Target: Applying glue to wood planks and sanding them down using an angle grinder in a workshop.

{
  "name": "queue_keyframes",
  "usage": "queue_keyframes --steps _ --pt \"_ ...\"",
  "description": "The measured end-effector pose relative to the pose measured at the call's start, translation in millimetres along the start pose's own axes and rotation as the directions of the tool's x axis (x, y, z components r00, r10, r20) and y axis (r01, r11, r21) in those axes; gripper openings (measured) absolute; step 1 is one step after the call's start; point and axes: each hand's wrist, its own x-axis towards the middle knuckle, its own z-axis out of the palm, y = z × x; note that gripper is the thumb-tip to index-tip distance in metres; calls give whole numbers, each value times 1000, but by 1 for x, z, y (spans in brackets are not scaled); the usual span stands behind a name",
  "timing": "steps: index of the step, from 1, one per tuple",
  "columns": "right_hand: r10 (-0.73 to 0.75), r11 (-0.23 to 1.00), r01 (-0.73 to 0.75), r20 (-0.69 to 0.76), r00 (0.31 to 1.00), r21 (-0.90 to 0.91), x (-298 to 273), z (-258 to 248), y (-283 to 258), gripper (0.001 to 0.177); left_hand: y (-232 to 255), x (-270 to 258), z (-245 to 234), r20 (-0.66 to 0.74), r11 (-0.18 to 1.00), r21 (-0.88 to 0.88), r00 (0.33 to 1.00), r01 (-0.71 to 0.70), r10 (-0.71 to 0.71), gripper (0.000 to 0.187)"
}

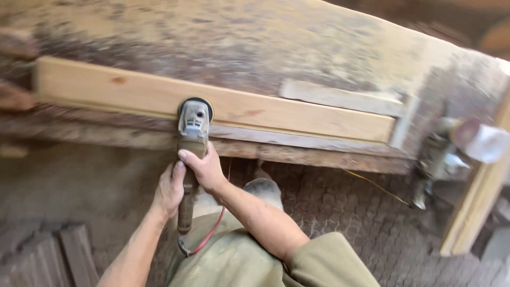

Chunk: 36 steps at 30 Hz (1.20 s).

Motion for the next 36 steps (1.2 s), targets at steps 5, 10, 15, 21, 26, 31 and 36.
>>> queue_keyframes --steps 5,10,15,21,26,31,36 --pt "-228 961 247 -151 962 123 -12 -172 40 47 -3 0 149 226 959 284 973 -23 -44 65" --pt "-599 771 493 -199 775 -402 -21 -351 55 34 43 8 307 575 746 461 802 -480 161 37" --pt "-202 846 385 -445 873 370 -47 -389 -12 26 18 10 390 470 887 460 854 -23 -222 81" --pt "-197 972 221 -241 950 76 -14 -285 2 42 1 0 265 460 695 549 862 -465 213 34" --pt "-160 977 173 -111 981 123 -15 -277 21 57 11 -26 257 182 955 249 976 -163 119 47" --pt "-351 921 384 -286 892 67 -26 -371 34 43 25 -25 346 364 909 303 916 -288 168 43" --pt "-293 874 425 -443 847 235 -38 -442 35 34 45 -32 426 390 903 427 911 -47 -137 60"
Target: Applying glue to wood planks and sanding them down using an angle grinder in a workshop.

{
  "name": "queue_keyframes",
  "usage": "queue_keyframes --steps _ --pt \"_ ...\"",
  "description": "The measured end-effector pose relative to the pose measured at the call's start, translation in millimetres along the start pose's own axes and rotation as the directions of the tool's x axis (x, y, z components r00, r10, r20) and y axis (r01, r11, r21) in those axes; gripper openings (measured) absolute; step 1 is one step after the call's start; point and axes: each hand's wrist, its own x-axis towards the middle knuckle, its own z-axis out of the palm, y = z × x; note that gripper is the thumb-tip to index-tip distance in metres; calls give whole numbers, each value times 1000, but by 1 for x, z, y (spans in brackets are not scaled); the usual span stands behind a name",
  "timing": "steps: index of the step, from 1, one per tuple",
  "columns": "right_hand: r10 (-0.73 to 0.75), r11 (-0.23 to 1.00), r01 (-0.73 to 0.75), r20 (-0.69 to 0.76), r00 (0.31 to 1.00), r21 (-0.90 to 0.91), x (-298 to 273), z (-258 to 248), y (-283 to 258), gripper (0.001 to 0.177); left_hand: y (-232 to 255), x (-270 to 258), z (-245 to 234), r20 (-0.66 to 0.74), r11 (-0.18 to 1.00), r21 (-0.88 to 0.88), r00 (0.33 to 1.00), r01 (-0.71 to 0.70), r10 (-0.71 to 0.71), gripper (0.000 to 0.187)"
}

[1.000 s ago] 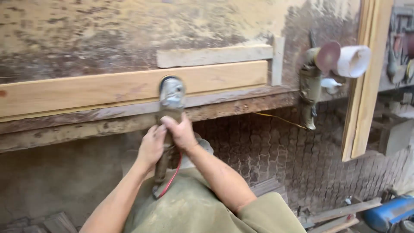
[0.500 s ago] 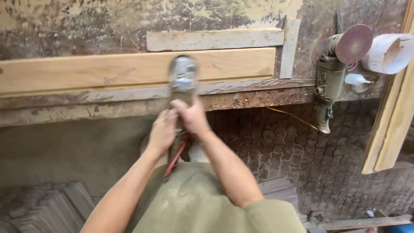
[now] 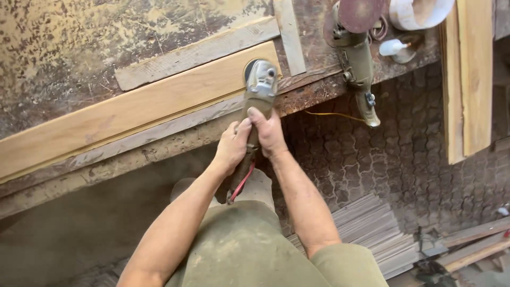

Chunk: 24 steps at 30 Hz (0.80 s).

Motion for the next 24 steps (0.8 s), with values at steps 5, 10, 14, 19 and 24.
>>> queue_keyframes --steps 5,10,14,19,24 --pt "184 982 -180 79 980 -48 5 22 -18 49 -23 -8 -16 -125 908 47 899 -416 419 41" --pt "-72 953 164 334 940 -254 -12 45 26 43 -116 15 -41 -120 822 81 813 -564 569 44" --pt "-271 724 484 443 855 -491 9 -2 71 35 -75 16 -26 17 587 587 734 -557 679 35" --pt "50 996 -50 6 999 68 -11 37 25 25 -56 16 -43 73 997 -65 997 36 -31 81" --pt "74 962 -34 136 988 -271 -51 161 52 35 -152 -4 -137 -62 994 -96 997 43 -49 70"
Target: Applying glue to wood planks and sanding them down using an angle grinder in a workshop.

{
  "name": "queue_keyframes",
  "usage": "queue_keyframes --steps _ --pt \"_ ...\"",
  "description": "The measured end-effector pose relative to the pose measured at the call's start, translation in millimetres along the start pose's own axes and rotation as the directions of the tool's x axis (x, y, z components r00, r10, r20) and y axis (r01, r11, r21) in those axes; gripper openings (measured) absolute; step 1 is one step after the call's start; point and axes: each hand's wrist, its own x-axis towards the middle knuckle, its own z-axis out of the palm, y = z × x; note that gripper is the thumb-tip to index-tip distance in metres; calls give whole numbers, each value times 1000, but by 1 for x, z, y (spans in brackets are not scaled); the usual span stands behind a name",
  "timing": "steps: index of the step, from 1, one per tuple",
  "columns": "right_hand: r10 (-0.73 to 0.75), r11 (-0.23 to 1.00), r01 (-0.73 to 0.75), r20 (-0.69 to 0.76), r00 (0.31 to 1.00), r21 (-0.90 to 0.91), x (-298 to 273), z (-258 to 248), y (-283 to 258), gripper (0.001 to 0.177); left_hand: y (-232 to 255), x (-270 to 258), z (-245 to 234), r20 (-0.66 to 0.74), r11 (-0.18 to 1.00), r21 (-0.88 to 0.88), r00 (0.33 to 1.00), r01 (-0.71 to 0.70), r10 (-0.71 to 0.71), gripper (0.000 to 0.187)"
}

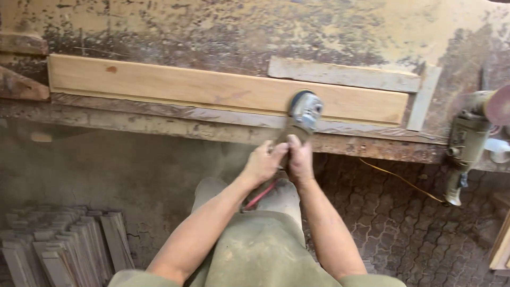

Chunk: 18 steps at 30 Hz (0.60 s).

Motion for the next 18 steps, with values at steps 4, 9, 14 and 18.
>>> queue_keyframes --steps 4,9,14,18 --pt "-34 999 33 200 979 9 -19 107 45 38 -66 -30 -94 -252 911 200 880 -361 403 42" --pt "34 999 -22 336 941 -37 -50 221 32 47 -91 -77 -174 -419 950 -256 906 -176 54 58" --pt "32 999 -19 299 954 -47 -53 212 26 49 -97 -69 -173 -360 968 -187 928 -169 93 59" --pt "38 997 -24 208 977 -70 -57 167 12 46 -83 -53 -140 -323 959 -128 925 -252 200 50"
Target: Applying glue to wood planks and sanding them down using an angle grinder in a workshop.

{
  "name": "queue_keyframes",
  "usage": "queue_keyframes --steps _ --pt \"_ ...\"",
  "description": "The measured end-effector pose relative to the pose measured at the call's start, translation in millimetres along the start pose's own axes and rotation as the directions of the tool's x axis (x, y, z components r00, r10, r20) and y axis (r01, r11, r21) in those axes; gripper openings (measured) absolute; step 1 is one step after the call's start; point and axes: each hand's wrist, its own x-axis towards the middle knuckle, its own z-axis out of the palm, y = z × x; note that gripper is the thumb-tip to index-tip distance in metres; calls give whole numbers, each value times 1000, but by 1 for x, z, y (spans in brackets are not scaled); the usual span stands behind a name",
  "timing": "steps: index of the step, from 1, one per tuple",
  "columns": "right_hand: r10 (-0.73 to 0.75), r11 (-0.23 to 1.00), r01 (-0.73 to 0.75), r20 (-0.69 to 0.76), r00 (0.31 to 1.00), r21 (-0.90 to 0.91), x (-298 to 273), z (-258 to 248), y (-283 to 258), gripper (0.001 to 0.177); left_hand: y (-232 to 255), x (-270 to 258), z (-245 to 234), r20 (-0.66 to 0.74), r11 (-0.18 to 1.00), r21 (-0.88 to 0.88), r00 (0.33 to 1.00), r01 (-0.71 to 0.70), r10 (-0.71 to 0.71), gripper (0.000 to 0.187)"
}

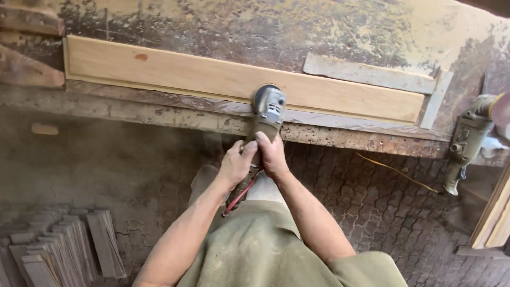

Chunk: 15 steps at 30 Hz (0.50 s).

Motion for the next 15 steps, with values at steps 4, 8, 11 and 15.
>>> queue_keyframes --steps 4,8,11,15 --pt "-44 999 47 113 993 -20 13 48 -25 41 16 -4 -45 -29 988 -113 994 103 -107 53" --pt "158 983 -120 299 941 -139 27 121 -41 54 28 -11 -86 -312 934 -352 933 61 -179 66" --pt "224 969 -171 339 914 -179 31 114 -61 56 48 -14 -78 -293 935 -347 938 76 -185 68" --pt "191 979 -166 245 951 -117 35 36 -29 51 44 -7 -25 -238 965 -245 959 96 -156 65"
